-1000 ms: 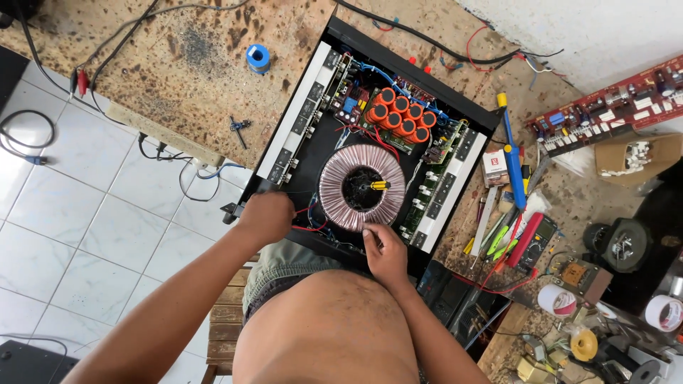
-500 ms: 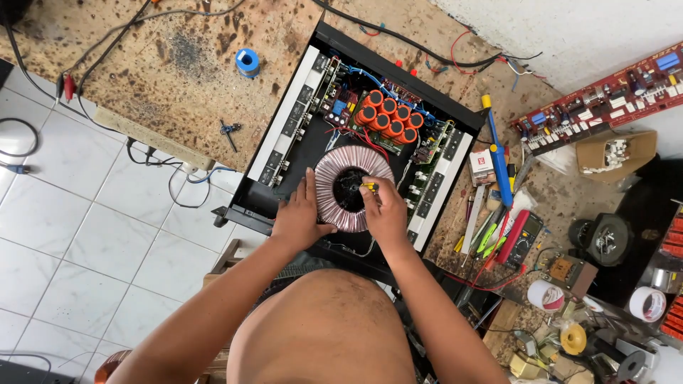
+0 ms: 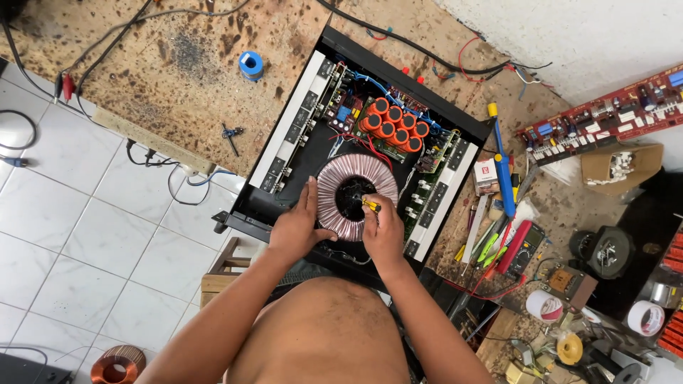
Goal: Installing a toroidal transformer into an audio amplifier chassis and organizing the internal wiring.
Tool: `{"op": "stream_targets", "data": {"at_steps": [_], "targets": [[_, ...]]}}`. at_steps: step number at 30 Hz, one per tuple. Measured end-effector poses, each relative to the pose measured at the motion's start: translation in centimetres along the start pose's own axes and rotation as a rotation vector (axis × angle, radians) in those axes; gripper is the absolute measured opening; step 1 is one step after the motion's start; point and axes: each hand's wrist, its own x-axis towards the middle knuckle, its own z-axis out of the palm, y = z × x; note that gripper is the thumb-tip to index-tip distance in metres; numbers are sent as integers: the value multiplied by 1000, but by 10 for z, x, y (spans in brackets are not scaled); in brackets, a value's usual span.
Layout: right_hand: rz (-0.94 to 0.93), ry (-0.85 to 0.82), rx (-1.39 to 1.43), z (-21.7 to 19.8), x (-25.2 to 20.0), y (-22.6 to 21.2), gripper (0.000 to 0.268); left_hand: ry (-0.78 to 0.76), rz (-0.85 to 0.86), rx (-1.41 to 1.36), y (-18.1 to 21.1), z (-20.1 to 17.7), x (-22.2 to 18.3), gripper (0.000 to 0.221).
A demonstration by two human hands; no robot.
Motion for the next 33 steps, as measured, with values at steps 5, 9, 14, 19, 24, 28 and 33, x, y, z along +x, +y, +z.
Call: {"op": "stream_targets", "data": {"at_steps": [5, 9, 14, 19, 24, 28, 33], "targets": [[5, -38, 30, -9, 9, -19, 17, -72, 34, 63, -7, 10, 10, 149], [41, -66, 38, -12, 15, -13, 17, -111, -32, -39, 15, -26, 3, 150], [163, -120, 135, -11, 26, -18, 14, -88, 4, -54, 19, -32, -1, 138], [188, -127, 125, -2, 13, -12, 16, -102, -13, -93, 21, -41, -1, 136], [170, -127, 108, -8, 11, -18, 15, -113, -33, -102, 21, -37, -3, 139], [157, -160, 158, -17, 7, -32, 26, -106, -32, -97, 21, -35, -5, 142], [212, 80, 205, -12, -23, 4, 50, -130, -50, -409, 5, -32, 2, 133]]}}
